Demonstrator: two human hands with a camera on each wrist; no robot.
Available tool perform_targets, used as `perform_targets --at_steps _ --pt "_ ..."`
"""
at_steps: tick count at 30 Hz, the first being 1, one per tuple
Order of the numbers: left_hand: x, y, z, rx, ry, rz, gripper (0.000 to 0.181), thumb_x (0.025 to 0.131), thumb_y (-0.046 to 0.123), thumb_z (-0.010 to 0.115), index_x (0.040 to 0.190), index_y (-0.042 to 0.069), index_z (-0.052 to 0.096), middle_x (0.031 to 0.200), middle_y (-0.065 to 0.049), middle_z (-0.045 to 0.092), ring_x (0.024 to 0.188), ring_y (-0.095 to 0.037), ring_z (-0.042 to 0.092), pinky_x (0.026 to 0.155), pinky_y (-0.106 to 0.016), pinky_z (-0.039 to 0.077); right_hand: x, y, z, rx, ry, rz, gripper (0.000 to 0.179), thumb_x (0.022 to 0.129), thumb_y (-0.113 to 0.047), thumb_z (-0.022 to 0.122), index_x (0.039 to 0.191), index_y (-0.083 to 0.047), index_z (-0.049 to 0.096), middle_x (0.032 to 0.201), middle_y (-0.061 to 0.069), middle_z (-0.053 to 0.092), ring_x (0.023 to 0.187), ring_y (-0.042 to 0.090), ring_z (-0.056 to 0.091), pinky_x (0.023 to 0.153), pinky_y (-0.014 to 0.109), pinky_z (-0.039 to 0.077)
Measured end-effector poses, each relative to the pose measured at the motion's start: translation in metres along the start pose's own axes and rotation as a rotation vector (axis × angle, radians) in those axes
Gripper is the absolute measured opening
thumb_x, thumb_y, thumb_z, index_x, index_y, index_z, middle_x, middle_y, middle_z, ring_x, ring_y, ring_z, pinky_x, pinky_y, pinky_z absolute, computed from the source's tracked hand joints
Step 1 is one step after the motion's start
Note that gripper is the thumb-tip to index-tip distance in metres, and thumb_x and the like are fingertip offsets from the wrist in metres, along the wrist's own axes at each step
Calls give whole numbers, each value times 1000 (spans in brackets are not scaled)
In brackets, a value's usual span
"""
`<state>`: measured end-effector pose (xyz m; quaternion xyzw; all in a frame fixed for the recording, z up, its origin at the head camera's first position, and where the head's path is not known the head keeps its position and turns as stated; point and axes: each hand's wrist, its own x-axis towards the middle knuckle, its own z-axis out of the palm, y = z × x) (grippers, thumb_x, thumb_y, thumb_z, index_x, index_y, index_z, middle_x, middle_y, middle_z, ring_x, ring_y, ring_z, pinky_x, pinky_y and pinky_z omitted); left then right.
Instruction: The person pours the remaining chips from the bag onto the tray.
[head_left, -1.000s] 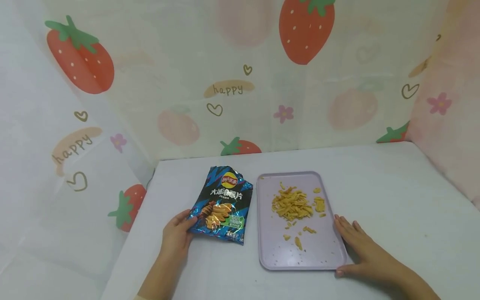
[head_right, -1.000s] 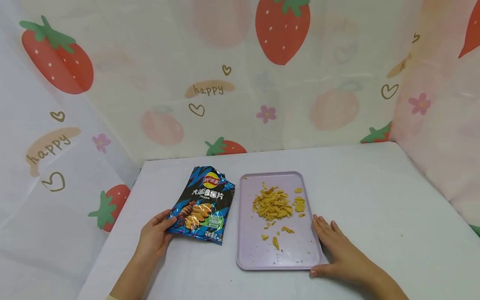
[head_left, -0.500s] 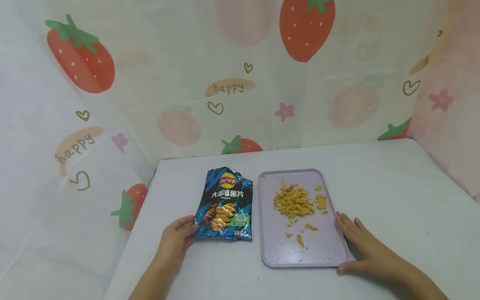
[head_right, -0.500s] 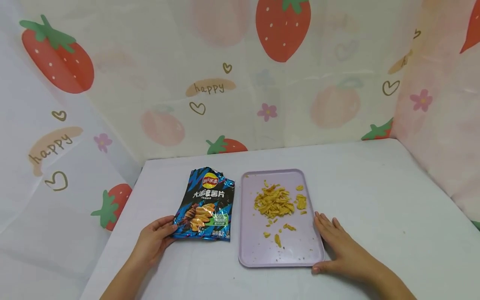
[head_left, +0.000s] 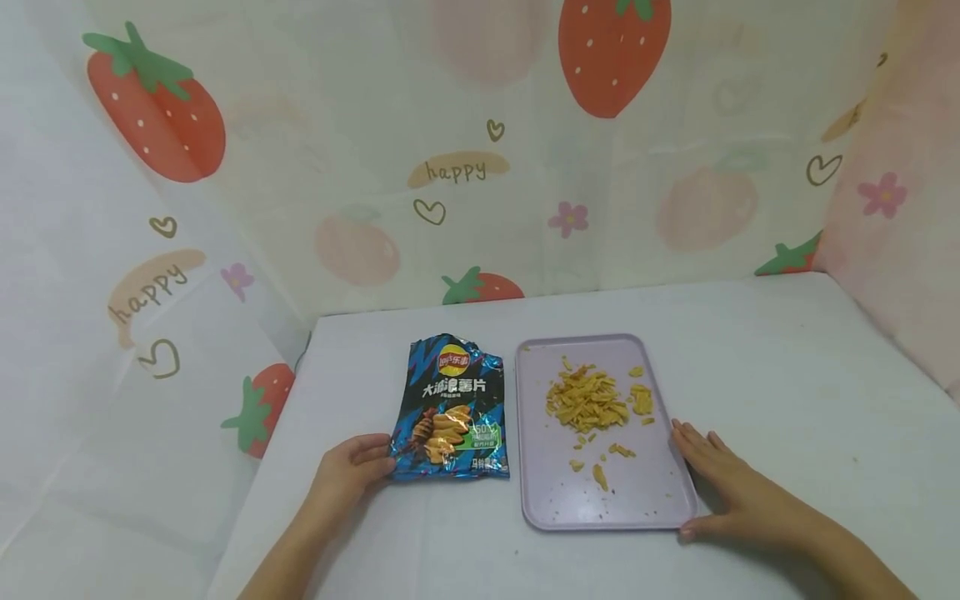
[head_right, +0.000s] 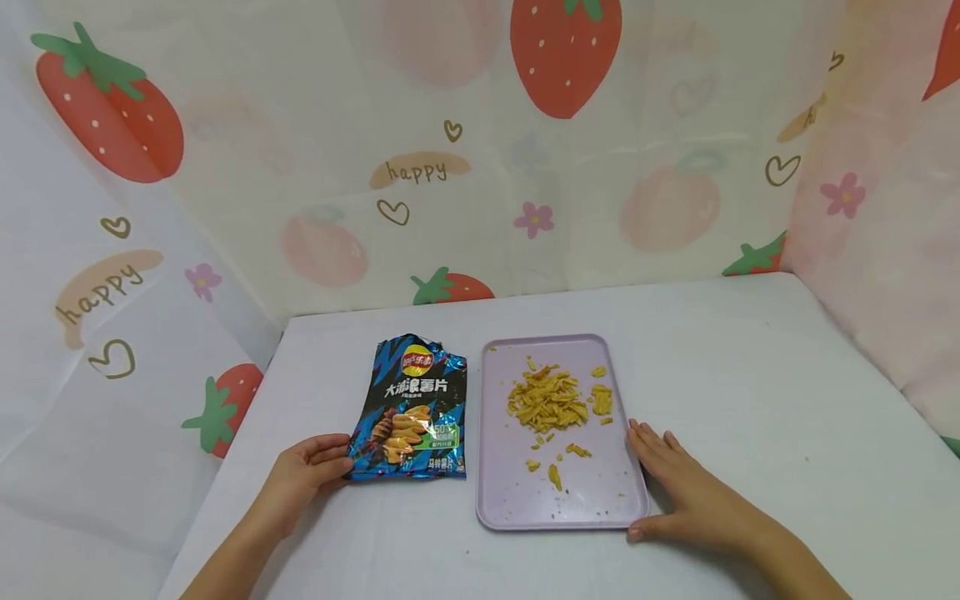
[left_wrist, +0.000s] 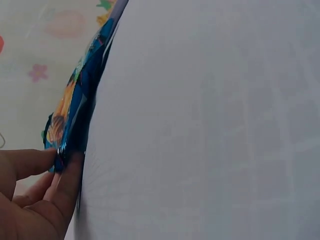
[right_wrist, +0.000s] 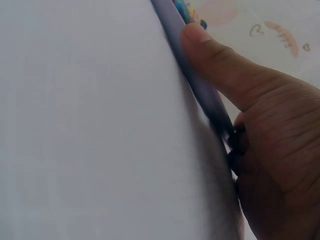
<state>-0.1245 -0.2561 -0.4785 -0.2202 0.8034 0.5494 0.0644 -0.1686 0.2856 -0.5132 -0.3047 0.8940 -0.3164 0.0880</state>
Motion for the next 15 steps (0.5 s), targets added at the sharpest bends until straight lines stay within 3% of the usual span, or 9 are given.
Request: perform_targets --at_steps 6,12,15 --pt "0 0 -5 58 -29 46 42 93 16 74 132 5 64 126 -14 71 118 -26 67 97 -38 57 0 -2 -7 -2 -23 24 119 72 -67 78 164 -16 23 170 15 19 149 58 13 108 0 -10" --pt "0 2 -15 112 -100 124 43 90 12 77 130 1 64 123 -15 72 112 -25 70 91 -37 59 0 -1 -12 -23 -14 -10 112 73 -66 78 161 -15 32 166 18 28 146 61 20 109 -1 -6" --pt "1 4 -20 144 -132 150 42 89 8 78 128 0 64 122 -16 72 106 -24 72 87 -34 60 -1 3 -15 -67 15 -60 107 74 -65 78 158 -13 39 162 19 36 151 48 24 112 1 -4"
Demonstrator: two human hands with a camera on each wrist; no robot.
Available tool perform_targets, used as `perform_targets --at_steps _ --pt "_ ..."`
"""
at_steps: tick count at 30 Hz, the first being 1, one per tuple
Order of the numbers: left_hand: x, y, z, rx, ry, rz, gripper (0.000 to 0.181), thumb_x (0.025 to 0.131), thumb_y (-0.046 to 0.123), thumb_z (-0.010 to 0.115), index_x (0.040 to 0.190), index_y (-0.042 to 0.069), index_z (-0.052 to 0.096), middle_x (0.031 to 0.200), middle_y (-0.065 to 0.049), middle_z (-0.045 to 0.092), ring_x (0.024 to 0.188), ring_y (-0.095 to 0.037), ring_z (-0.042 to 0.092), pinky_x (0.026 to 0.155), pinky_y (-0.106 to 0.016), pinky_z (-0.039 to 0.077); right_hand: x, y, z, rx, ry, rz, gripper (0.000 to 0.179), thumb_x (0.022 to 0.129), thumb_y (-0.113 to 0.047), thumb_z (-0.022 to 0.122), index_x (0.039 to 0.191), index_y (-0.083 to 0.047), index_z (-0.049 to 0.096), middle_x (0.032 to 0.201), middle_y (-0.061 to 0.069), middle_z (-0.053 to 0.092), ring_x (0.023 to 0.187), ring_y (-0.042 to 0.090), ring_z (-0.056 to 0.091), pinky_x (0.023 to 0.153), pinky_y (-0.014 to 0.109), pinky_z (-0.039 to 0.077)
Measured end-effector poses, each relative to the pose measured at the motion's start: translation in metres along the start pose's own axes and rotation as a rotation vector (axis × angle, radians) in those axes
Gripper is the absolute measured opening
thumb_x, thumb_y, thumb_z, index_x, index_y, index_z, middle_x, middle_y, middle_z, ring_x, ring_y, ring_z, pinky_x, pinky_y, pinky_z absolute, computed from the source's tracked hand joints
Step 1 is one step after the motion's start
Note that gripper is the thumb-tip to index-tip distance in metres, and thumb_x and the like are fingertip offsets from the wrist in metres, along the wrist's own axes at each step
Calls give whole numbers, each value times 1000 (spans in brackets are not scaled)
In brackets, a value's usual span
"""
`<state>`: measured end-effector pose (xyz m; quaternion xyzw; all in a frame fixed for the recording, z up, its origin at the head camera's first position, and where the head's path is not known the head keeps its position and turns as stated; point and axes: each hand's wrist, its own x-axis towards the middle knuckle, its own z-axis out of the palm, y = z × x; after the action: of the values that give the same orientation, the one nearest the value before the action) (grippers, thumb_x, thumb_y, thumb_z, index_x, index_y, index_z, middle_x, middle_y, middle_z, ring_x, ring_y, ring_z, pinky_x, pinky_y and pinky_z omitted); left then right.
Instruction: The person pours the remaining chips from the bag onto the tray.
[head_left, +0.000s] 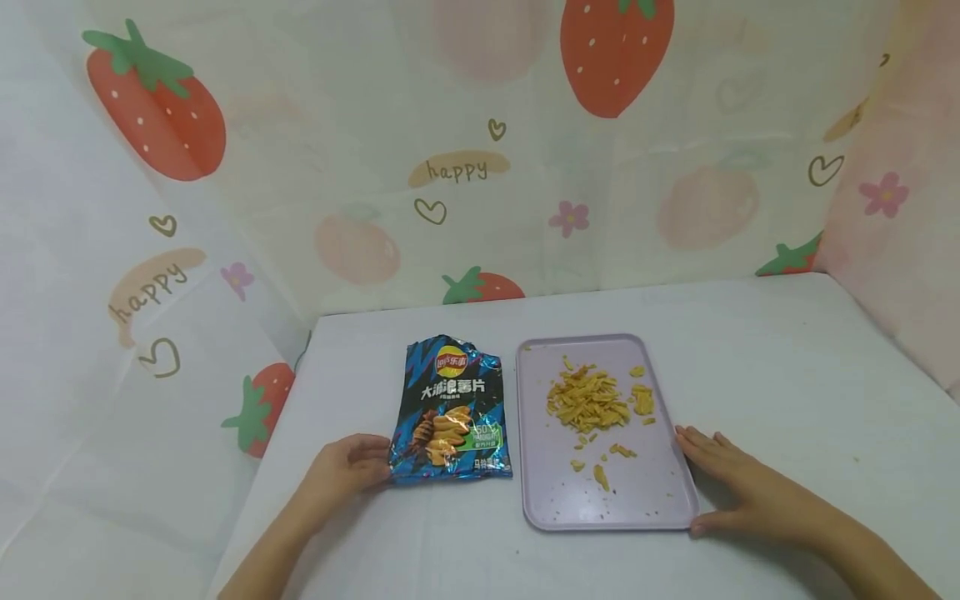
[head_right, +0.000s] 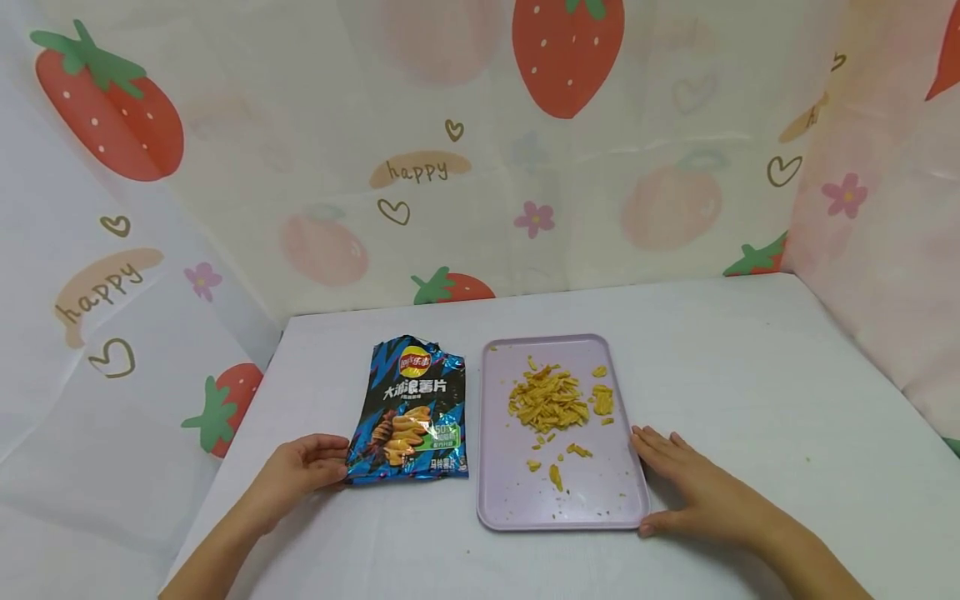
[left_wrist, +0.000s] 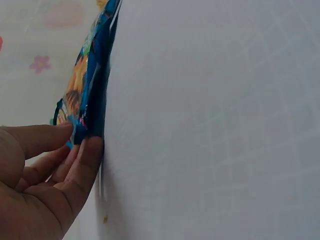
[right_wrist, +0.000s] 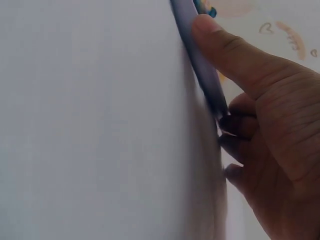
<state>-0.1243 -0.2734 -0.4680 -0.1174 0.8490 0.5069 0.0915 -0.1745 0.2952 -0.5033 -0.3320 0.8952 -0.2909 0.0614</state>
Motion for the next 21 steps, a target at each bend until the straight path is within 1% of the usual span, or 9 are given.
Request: perform_targets --at_steps 2,4,5,8,11,14,16,19,21 --pt "1 0 -3 34 -14 22 41 88 7 78 126 0 65 121 -15 73 102 -22 73 84 -32 60 -1 3 -1 -42 24 -46 102 76 -63 78 156 -11 43 159 20 42 152 40 27 114 3 -2" --pt "2 1 -5 68 -23 50 39 88 6 78 125 0 66 119 -14 73 99 -20 73 82 -28 59 -3 6 -4 -69 36 -63 97 77 -62 78 154 -12 47 157 19 45 152 37 29 115 3 -1" --pt "2 1 -6 88 -24 59 38 87 6 78 123 0 66 118 -14 74 98 -20 73 81 -28 59 -4 6 -5 -79 40 -67 94 78 -61 78 153 -12 48 156 18 46 150 38 31 114 3 -1" --pt "1 3 -9 143 -24 69 35 88 7 78 121 1 68 115 -11 75 98 -18 74 80 -27 58 -6 6 -9 -125 42 -67 86 80 -61 77 150 -16 53 154 12 51 142 47 41 113 1 0" --pt "0 5 -11 214 -23 61 32 89 11 78 120 6 69 113 -6 76 97 -17 73 78 -29 58 -7 4 -14 -175 60 -87 77 81 -58 78 145 -18 59 148 8 58 135 48 49 112 0 1" --pt "-2 8 -14 286 -28 57 29 91 14 78 119 11 71 111 -2 76 98 -16 72 76 -32 58 -4 2 -18 -223 83 -128 67 82 -54 79 139 -19 65 140 2 65 130 43 55 111 0 2" --pt "-3 10 -16 326 -36 58 27 91 15 77 118 14 71 110 0 75 100 -17 71 75 -33 59 -2 1 -20 -260 103 -173 61 82 -49 82 134 -20 68 135 0 68 127 38 60 112 0 3" --pt "-3 12 -17 389 -42 78 25 92 15 77 116 17 72 111 3 74 102 -17 70 80 -36 60 1 1 -22 -330 141 -245 56 78 -42 87 128 -19 72 129 -4 71 121 28 65 116 3 6" --pt "-2 13 -17 441 -48 104 24 92 15 76 116 19 72 112 5 74 103 -16 69 85 -38 60 3 3 -23 -366 168 -293 55 75 -36 90 124 -16 74 125 -2 73 117 25 66 118 6 7"
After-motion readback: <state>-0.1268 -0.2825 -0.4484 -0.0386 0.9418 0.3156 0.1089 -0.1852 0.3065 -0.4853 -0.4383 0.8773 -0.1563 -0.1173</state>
